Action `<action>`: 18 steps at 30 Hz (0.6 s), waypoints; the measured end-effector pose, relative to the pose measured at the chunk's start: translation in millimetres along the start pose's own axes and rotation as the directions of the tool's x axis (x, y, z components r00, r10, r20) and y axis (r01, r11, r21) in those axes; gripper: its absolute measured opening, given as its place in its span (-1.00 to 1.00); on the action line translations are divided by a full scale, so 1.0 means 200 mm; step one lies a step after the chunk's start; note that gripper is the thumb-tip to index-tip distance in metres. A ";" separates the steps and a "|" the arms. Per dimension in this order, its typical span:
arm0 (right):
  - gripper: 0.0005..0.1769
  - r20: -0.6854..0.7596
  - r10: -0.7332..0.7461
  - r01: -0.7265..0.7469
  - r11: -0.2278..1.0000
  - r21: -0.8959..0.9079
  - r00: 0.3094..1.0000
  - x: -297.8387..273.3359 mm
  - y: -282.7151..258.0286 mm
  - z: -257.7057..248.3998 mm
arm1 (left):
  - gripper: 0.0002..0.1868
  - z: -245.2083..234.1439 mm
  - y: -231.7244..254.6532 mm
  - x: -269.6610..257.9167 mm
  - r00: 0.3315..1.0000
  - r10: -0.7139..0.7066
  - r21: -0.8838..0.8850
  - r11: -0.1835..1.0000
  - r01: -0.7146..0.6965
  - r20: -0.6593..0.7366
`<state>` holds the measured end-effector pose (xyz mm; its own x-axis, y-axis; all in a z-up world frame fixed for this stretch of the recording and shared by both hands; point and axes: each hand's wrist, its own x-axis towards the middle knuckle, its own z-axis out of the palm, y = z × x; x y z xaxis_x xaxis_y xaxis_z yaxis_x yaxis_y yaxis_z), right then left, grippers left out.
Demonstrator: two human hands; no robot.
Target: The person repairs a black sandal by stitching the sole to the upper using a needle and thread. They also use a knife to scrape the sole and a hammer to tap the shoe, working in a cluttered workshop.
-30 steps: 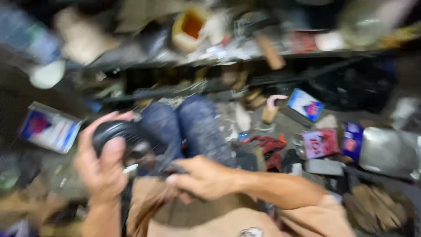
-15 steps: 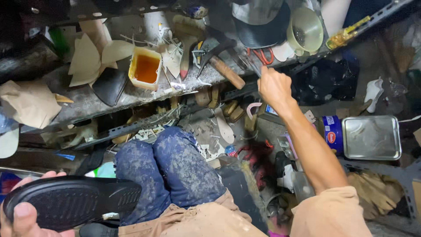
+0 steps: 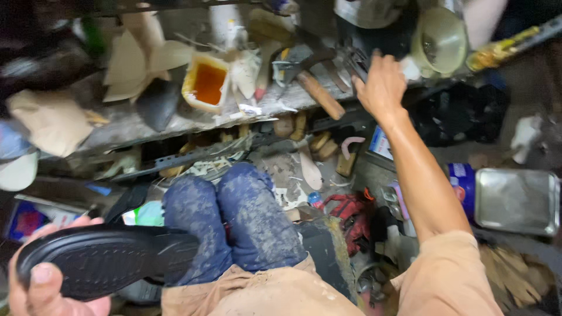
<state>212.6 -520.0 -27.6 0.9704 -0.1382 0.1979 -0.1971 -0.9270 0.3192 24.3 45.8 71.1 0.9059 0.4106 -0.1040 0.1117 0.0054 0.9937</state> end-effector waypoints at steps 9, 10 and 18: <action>0.25 -0.210 -0.565 0.425 0.280 0.861 0.798 -1.13 -0.88 -0.91 | -0.53 0.15 -0.01 -0.03 0.925 -0.304 -0.687 0.624 0.373 0.227; 0.25 -0.222 -0.581 0.438 0.262 0.860 0.783 -1.21 -0.96 -0.94 | -0.53 0.20 -0.06 -0.01 0.931 -0.302 -0.695 0.625 0.355 0.203; -0.34 0.285 -0.418 -0.201 0.235 0.951 0.863 -1.48 -0.82 -0.83 | -0.46 0.33 -0.26 -0.13 0.915 0.401 0.143 0.903 -0.404 0.051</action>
